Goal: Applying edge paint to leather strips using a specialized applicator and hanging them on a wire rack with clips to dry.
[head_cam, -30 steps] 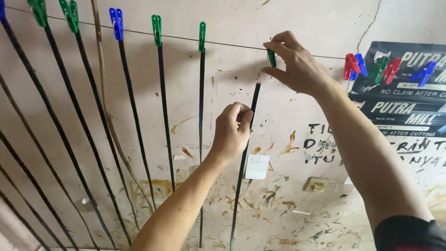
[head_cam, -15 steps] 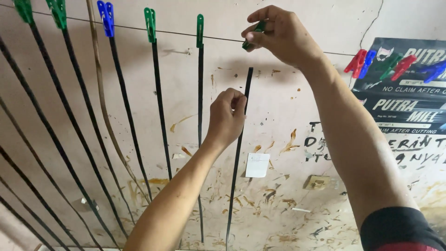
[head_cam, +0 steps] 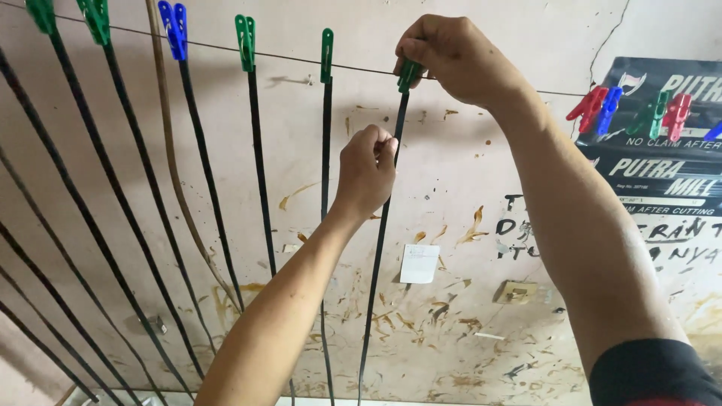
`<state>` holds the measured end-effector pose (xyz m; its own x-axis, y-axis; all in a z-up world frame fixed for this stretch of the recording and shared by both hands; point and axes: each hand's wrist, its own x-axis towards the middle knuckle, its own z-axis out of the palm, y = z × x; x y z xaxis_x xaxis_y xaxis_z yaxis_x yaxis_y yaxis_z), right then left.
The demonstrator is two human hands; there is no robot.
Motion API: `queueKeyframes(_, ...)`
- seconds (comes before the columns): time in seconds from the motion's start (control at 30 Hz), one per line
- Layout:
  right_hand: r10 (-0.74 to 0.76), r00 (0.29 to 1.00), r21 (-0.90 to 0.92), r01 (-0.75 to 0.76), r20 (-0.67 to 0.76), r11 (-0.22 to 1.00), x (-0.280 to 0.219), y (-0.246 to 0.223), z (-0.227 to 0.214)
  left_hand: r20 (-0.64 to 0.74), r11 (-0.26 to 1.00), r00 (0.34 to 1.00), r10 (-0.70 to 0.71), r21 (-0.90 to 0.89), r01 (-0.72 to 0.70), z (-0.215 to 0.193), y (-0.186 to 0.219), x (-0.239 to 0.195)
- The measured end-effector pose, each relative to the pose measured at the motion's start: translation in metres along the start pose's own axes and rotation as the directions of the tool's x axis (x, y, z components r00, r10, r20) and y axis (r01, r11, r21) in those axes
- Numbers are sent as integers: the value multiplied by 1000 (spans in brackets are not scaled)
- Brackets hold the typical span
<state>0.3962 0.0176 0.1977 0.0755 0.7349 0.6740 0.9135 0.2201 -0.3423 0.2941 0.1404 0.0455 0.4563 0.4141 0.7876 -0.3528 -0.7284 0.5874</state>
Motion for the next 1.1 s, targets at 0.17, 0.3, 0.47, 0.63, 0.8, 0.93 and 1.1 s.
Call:
queueKeyframes(0.17,0,998,-43,3,58,999,2,1,-2,-15,997,997,73,28,-72,-1,0,3)
queueKeyframes(0.3,-3,995,-77,11,99,997,3,-1,-3,-22,995,995,97,-9,-98,-2,0,5)
queueKeyframes(0.47,-66,986,-31,71,155,997,5,5,-7,-20,997,997,70,15,-70,1,0,9)
queueKeyframes(0.63,64,987,-160,-40,145,986,3,-12,-4,-33,996,996,85,31,-84,5,-9,9)
queueKeyframes(0.8,76,990,-140,-59,121,988,2,-12,-2,-52,993,992,119,7,-118,4,-10,10)
queueKeyframes(0.93,111,988,-116,-99,108,988,1,-17,-2,-56,995,993,100,2,-101,6,-12,11)
queueKeyframes(1.1,26,993,-62,-19,112,998,2,-10,-2,-73,992,989,130,15,-129,7,-12,13)
